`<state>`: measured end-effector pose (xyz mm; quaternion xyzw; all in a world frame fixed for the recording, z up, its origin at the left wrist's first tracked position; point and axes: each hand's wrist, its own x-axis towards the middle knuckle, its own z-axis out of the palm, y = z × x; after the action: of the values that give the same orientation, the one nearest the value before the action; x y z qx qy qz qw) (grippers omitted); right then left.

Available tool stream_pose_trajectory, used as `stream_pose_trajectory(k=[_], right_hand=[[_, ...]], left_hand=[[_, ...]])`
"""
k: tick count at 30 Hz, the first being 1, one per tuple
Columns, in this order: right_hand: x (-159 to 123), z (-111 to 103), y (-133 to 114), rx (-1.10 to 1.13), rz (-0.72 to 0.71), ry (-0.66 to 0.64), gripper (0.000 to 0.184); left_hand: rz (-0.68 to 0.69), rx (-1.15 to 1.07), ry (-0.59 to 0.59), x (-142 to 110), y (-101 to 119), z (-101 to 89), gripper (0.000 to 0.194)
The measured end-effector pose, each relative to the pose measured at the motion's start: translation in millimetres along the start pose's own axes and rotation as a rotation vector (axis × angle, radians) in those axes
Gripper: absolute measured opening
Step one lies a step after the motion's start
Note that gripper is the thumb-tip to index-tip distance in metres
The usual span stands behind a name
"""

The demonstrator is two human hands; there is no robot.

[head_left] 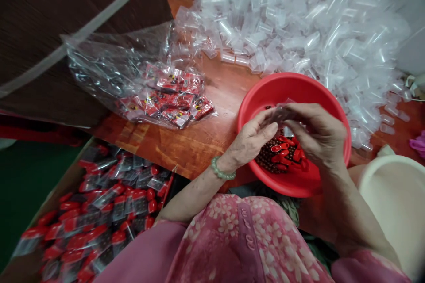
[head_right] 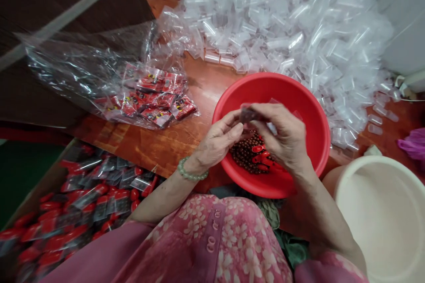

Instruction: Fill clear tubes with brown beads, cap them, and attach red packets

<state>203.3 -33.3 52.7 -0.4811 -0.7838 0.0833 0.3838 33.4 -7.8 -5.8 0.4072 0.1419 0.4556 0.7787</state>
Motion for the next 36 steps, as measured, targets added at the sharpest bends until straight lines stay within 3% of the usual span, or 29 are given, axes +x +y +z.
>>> stream_pose_trajectory(k=[3,8,13,16,19,25,28,31,36], right_hand=[[-2.7,4.8,3.0,0.062,-0.005,0.029,0.033],[-10.1,10.1,9.6,0.152,0.112,0.035,0.038],[-4.9,-12.5,15.9,0.232,0.165,-0.054,0.036],[-0.4,-33.1,31.2,0.051,0.244,-0.108,0.029],[-0.7,-43.1,52.1,-0.211,0.298,-0.276,0.032],[-6.9,-22.9,74.0,-0.733,0.341,-0.722,0.034],[-7.7,-10.0,74.9,-0.774,0.419,-0.855,0.036],[-9.3,-2.4,76.8,-0.747,0.448,-0.876,0.038],[-16.5,3.4,92.7,-0.662,0.449,-0.788,0.045]], left_hand=[[0.048,0.067,-0.015,2.1,0.7,0.5,0.044],[-0.018,0.049,-0.015,1.4,4.6,2.8,0.045],[-0.055,0.034,-0.005,-0.4,6.8,1.7,0.043],[-0.082,0.012,-0.002,-0.3,7.1,-0.8,0.042],[-0.111,-0.013,0.000,0.9,7.7,-2.3,0.043],[-0.140,-0.116,-0.017,2.3,11.4,-2.9,0.042],[-0.148,-0.134,-0.001,1.8,14.0,-2.2,0.039],[-0.154,-0.136,0.010,2.0,15.9,-0.7,0.038],[-0.164,-0.144,0.011,3.7,16.9,1.7,0.042]])
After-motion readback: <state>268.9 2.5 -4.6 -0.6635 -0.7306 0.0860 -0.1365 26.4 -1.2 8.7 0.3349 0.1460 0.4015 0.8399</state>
